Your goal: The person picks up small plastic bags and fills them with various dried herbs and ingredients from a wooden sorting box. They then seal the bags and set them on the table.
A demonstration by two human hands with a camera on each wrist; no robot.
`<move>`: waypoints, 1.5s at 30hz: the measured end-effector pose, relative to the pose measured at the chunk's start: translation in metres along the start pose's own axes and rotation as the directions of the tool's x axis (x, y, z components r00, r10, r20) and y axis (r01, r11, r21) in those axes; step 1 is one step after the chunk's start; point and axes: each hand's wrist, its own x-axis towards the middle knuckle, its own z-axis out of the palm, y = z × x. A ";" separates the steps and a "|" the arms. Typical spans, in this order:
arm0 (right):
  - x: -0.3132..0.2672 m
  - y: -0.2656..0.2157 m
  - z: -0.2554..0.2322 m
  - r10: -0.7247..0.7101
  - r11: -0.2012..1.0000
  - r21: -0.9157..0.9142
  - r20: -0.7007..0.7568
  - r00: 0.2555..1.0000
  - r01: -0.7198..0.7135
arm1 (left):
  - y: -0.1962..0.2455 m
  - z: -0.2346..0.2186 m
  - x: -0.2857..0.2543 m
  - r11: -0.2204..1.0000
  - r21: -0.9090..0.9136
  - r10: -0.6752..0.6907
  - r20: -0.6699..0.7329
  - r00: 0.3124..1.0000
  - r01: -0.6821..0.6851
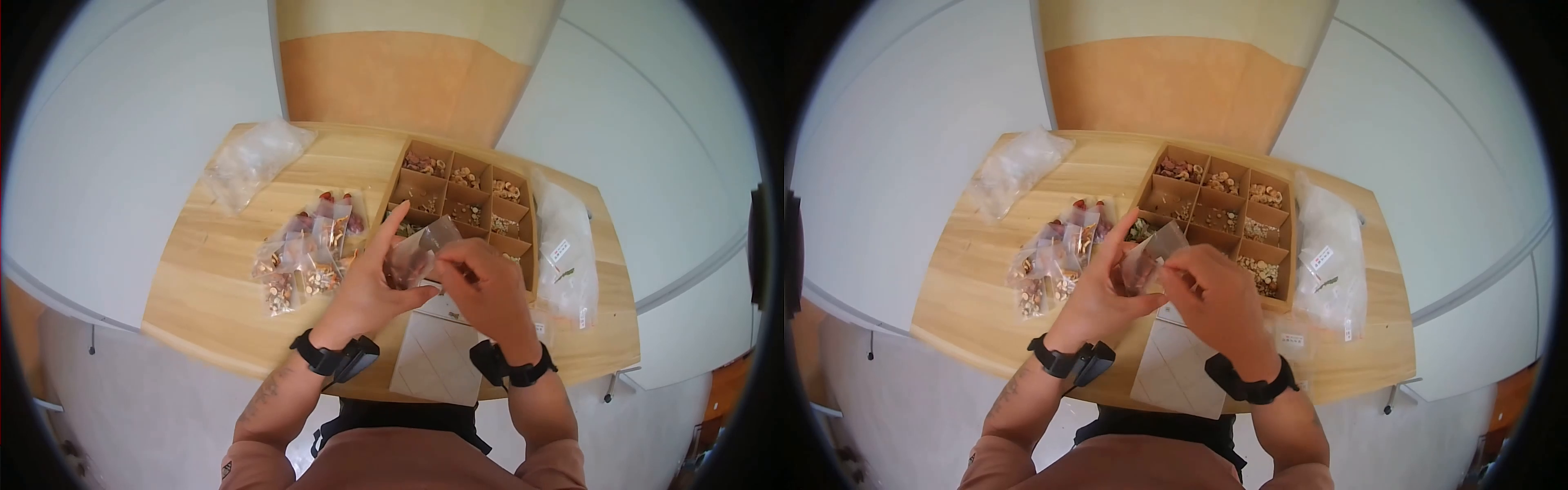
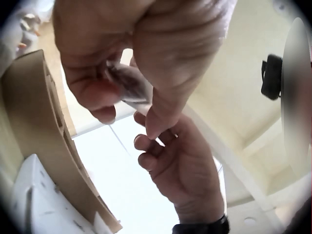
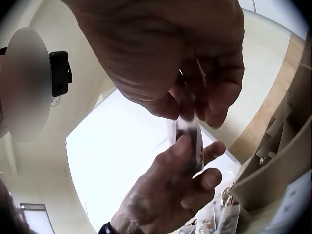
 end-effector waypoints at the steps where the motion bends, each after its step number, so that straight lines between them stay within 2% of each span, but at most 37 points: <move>1: 0.001 -0.001 -0.005 -0.010 1.000 0.016 0.010 1.000 0.010 | 0.002 -0.003 -0.001 0.995 -0.094 -0.039 0.047 0.998 0.044; 2: 0.002 -0.003 -0.010 -0.020 0.999 0.032 0.019 1.000 0.019 | 0.003 -0.004 -0.003 0.979 -0.185 -0.074 0.097 0.993 0.091; 6: 0.000 0.001 -0.017 -0.077 0.997 0.027 0.012 0.997 0.077 | 0.010 0.001 -0.010 0.929 -0.366 -0.023 0.104 0.994 0.060; 8: -0.004 0.001 -0.019 0.032 0.992 0.118 0.046 0.998 -0.037 | 0.006 0.006 -0.013 0.886 -0.459 -0.026 0.102 0.994 0.071; 9: -0.007 0.001 -0.021 0.087 0.982 0.162 0.066 0.994 -0.097 | 0.004 0.007 -0.014 0.902 -0.425 -0.033 0.110 0.993 0.077; 11: -0.011 0.001 -0.020 0.052 0.981 0.184 0.073 0.996 -0.065 | 0.000 0.006 -0.017 0.930 -0.356 -0.049 0.128 0.991 0.092; 14: -0.015 0.002 -0.016 0.014 0.983 0.184 0.074 0.997 -0.028 | 0.002 0.014 -0.022 0.926 -0.355 -0.097 0.106 0.990 0.129; 21: -0.022 0.009 -0.011 -0.001 0.981 0.193 0.048 0.999 -0.008 | -0.020 0.023 -0.034 0.952 -0.303 -0.027 0.051 0.998 0.042; 26: -0.022 0.002 -0.014 -0.084 0.989 0.119 0.006 0.996 0.083 | -0.024 0.009 -0.040 0.993 -0.110 0.041 0.007 0.999 -0.040; 29: -0.024 0.008 -0.014 -0.131 0.990 0.053 0.017 0.991 0.130 | -0.020 -0.006 -0.048 0.991 -0.125 -0.058 -0.070 0.996 0.049; 30: -0.026 0.013 -0.012 -0.143 0.989 0.032 0.030 0.989 0.142 | -0.023 -0.010 -0.050 0.997 -0.078 -0.035 -0.088 0.995 0.028; 33: -0.037 0.041 0.005 -0.105 0.994 -0.005 0.152 0.983 0.107 | -0.028 -0.021 -0.057 0.988 -0.115 -0.113 -0.125 0.986 0.098; 36: -0.041 0.039 -0.001 -0.039 0.999 0.033 0.072 0.997 0.037 | -0.029 -0.028 -0.060 0.991 -0.115 -0.086 -0.157 0.984 0.068; 37: -0.042 0.039 -0.001 -0.035 0.999 0.043 0.090 0.995 0.031 | -0.030 -0.030 -0.061 0.992 -0.112 -0.068 -0.160 0.985 0.050; 40: -0.046 0.039 -0.004 -0.020 1.000 0.024 0.130 0.991 0.017 | -0.031 -0.028 -0.058 0.995 -0.060 -0.085 -0.093 0.992 0.080; 42: -0.048 0.039 -0.001 -0.014 0.999 -0.038 0.154 0.988 0.020 | -0.021 -0.020 -0.055 0.995 0.092 -0.035 -0.008 0.999 0.036; 44: -0.047 0.038 0.001 -0.006 1.000 0.005 0.121 0.993 0.005 | -0.012 -0.012 -0.052 0.980 0.197 -0.009 0.069 0.998 -0.005; 45: -0.047 0.038 0.001 0.001 1.000 0.028 0.103 0.995 -0.004 | -0.008 -0.007 -0.051 0.962 0.264 0.054 0.085 0.995 -0.075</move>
